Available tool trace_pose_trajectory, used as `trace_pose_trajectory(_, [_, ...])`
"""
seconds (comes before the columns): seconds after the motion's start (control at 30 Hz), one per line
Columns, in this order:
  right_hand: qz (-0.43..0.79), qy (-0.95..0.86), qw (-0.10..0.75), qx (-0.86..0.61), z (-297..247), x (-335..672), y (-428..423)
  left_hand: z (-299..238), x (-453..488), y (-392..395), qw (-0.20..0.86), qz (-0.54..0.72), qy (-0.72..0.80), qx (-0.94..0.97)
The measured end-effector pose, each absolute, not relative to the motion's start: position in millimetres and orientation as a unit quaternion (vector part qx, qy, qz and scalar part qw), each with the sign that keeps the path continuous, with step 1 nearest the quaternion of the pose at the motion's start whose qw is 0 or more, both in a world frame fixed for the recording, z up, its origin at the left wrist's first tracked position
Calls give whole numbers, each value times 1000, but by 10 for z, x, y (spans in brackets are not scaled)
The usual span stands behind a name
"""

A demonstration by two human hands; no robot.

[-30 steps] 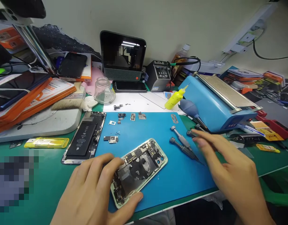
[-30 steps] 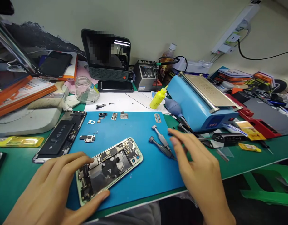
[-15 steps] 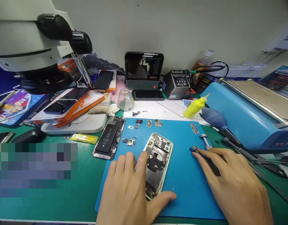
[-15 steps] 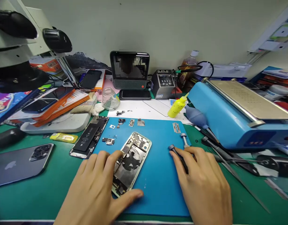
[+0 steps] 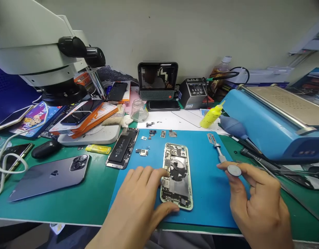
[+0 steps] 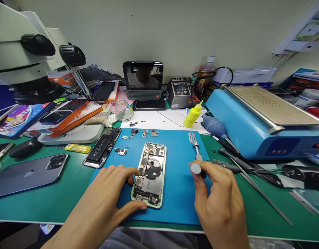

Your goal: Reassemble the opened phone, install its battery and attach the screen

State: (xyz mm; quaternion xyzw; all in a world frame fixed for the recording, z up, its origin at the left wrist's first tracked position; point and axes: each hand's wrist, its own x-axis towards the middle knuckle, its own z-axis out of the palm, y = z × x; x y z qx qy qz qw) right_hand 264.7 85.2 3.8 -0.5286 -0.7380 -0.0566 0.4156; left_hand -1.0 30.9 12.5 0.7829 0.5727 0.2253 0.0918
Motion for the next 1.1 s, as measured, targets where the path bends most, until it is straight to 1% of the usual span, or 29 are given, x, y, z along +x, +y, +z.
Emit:
trace_pose_trajectory(0.1, [-27, -749, 423, -509, 64, 2634, 842, 171, 9, 395, 67, 224, 558, 796])
trace_pose_trajectory(0.17, [-39, -755, 422, -501, 60, 2626, 829, 241, -89, 499, 34, 223, 538, 813])
trace_pose_trajectory(0.27, [-76, -763, 418, -487, 26, 2619, 811, 393, -346, 728, -125, 191, 546, 806])
trace_pose_trajectory(0.33, [-95, -772, 415, -472, 4, 2621, 806, 479, -501, 885, -190, 158, 526, 813])
trace_pose_trajectory(0.47, [-115, -780, 413, -456, -8, 2636, 805, 513, -613, 1079, -221, 106, 478, 844])
trace_pose_trajectory(0.67, [-113, -785, 412, -449, 22, 2632, 803, 451, -578, 1150, -231, 82, 460, 854])
trace_pose_trajectory(0.9, [-82, -773, 419, -469, 6, 2637, 767, 495, -566, 1198, -213, 55, 463, 859])
trace_pose_trajectory(0.97, [-64, -769, 419, -479, 3, 2638, 746, 553, -591, 1186, -184, 82, 477, 855])
trace_pose_trajectory(1.03, [-49, -765, 419, -487, 12, 2636, 739, 632, -629, 1147, -85, 157, 520, 835])
trace_pose_trajectory(1.1, [-33, -757, 419, -500, 28, 2635, 754, 700, -663, 1078, 90, 256, 569, 776])
